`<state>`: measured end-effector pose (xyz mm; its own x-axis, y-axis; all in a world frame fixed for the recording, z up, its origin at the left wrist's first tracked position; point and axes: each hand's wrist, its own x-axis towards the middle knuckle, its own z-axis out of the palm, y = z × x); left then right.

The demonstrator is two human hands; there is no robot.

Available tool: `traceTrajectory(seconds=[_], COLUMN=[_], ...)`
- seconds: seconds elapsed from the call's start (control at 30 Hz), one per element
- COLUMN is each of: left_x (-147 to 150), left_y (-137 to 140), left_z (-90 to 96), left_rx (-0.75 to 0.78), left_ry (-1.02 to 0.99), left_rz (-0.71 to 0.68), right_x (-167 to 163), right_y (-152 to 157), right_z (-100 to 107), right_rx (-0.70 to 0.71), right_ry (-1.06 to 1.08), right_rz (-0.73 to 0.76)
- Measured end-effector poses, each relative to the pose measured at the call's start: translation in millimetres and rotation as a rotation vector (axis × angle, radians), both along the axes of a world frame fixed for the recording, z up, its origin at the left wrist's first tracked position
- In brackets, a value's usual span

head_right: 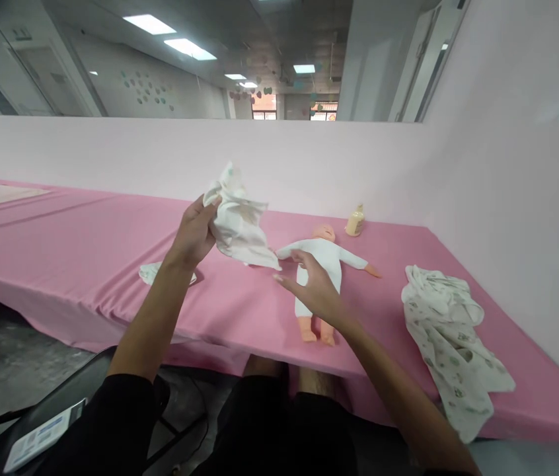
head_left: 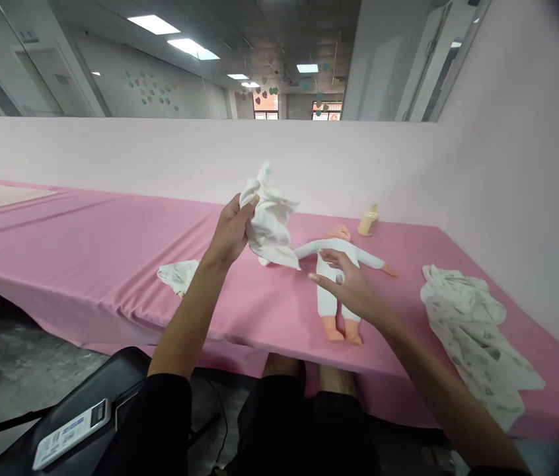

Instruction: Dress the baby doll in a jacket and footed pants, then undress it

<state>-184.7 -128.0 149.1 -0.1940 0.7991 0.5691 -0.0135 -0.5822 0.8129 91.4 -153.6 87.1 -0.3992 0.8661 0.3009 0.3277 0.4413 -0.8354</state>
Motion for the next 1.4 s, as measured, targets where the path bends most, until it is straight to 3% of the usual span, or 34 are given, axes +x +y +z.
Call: traceTrajectory(seconds=[0.1,0.2,0.37,0.6,0.67,0.83,1.0,1.1,1.2,1.23,1.27,1.3,1.4], left_x=[28,37,26,55,55,29,13,3,3,7,12,19,38], left_y=[-48,-93,-144,-187,-193,-203,-217,-219,-219,-218,-217,-215,-205], left_z=[15.7,17.2,4.0,-16.5,-19.6,-30.7,-53.8,-72.7,-92.8,-98.5,-103.3,-107.4,-116.6], left_rx=[0.117,0.165,0.201,0.092,0.126,0.307,0.134,0.042,0.087,0.109,0.098,0.060,-0.190], left_ry=[-0.093,-0.112,-0.142,-0.161,-0.180,-0.240,0.143,0.281,0.502,0.611,0.703,0.791,0.966], left_rz=[-0.068,-0.080,-0.061,-0.070,0.040,0.389,0.854,0.992,1.133,1.116,1.011,0.827,0.074], right_x=[-24,-30,-7,-23,-26,-11,-9,-4,3,4,4,3,-3], right_y=[-22,-41,-76,-129,-130,-108,-99,-98,-99,-101,-104,-107,-119], right_z=[3,0,1,-18,-28,-47,-55,-43,-25,-19,-15,-12,-11], right_rx=[0.013,-0.039,-0.174,-0.170,-0.176,-0.114,-0.141,-0.139,-0.086,-0.064,-0.044,-0.030,-0.016], right_ry=[0.022,0.037,-0.037,0.031,0.057,0.118,0.090,0.150,0.128,0.096,0.058,0.020,-0.067], right_rz=[0.032,0.058,0.392,0.538,0.531,0.313,0.218,0.052,0.079,0.129,0.194,0.262,0.441])
